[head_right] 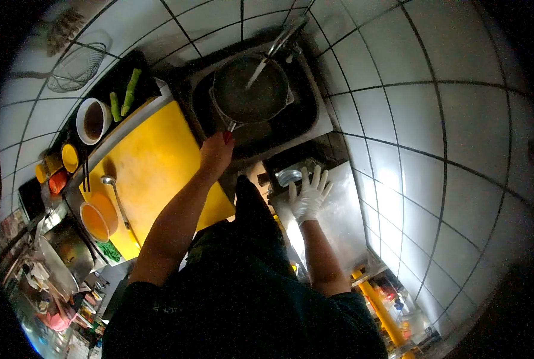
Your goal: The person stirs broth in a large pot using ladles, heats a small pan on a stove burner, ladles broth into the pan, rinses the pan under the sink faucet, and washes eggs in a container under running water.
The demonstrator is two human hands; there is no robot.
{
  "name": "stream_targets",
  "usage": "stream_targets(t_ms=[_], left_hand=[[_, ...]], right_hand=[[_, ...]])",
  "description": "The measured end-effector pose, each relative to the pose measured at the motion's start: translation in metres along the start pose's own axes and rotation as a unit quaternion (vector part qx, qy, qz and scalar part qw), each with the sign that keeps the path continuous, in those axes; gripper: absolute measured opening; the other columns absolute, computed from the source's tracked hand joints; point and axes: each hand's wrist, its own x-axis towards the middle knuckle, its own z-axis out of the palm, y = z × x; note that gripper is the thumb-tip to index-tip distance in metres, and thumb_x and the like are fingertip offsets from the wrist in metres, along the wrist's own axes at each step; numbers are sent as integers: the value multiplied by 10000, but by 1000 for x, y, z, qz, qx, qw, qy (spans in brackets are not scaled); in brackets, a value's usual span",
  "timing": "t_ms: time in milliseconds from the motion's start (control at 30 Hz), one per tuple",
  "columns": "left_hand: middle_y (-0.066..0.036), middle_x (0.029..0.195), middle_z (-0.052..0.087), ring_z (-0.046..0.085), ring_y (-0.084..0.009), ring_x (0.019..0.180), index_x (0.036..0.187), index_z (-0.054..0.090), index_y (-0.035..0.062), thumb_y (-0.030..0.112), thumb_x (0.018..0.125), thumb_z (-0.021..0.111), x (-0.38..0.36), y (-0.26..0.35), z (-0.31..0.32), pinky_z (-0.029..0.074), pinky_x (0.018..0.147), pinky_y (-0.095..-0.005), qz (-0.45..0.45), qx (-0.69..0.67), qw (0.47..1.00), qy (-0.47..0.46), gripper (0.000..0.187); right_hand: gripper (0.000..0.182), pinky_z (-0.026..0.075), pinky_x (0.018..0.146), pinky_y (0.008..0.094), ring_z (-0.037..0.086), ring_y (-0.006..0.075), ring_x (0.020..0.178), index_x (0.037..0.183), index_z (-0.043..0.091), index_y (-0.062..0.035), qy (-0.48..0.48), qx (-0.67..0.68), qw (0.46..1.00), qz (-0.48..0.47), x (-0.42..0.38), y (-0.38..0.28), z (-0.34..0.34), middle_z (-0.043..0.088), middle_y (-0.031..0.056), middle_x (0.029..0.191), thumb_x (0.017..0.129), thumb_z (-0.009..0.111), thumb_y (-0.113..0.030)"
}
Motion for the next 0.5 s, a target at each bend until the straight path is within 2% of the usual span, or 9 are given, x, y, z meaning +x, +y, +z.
stream_targets(t_ms=[167,367,467,500], left_hand=[[-237,1009,713,675,-451,977,1087,655,57,333,942,615,-12,-6,-10,526,839,-554,12,-17,1000,-9,314],[-227,1021,714,674,-436,990,1064,666,53,330,933,636,-29,-13,-16,524,851,-537,12,21,1000,2,308],[-233,995,706,678,-431,959,1053,653,34,333,935,644,-32,-19,-14,528,823,-534,18,36,999,1,321],[-242,967,697,682,-430,926,1054,638,19,334,942,647,-32,-22,-14,531,796,-535,31,39,999,5,335]], right_hand=[[583,89,1229,613,238,451,1500,1454,524,-109,24,27,999,-1,5,-2,-4,364,228,1584,966,570,-425],[576,221,1226,538,271,468,1477,1446,508,-47,96,141,985,12,52,-16,-14,348,296,1562,937,648,-278],[574,277,1201,528,278,476,1468,1420,509,-6,112,212,971,8,82,-20,-26,355,302,1552,921,667,-241],[576,344,1159,512,354,470,1423,1397,508,23,125,222,967,-12,93,-20,-32,396,297,1521,911,684,-231]])
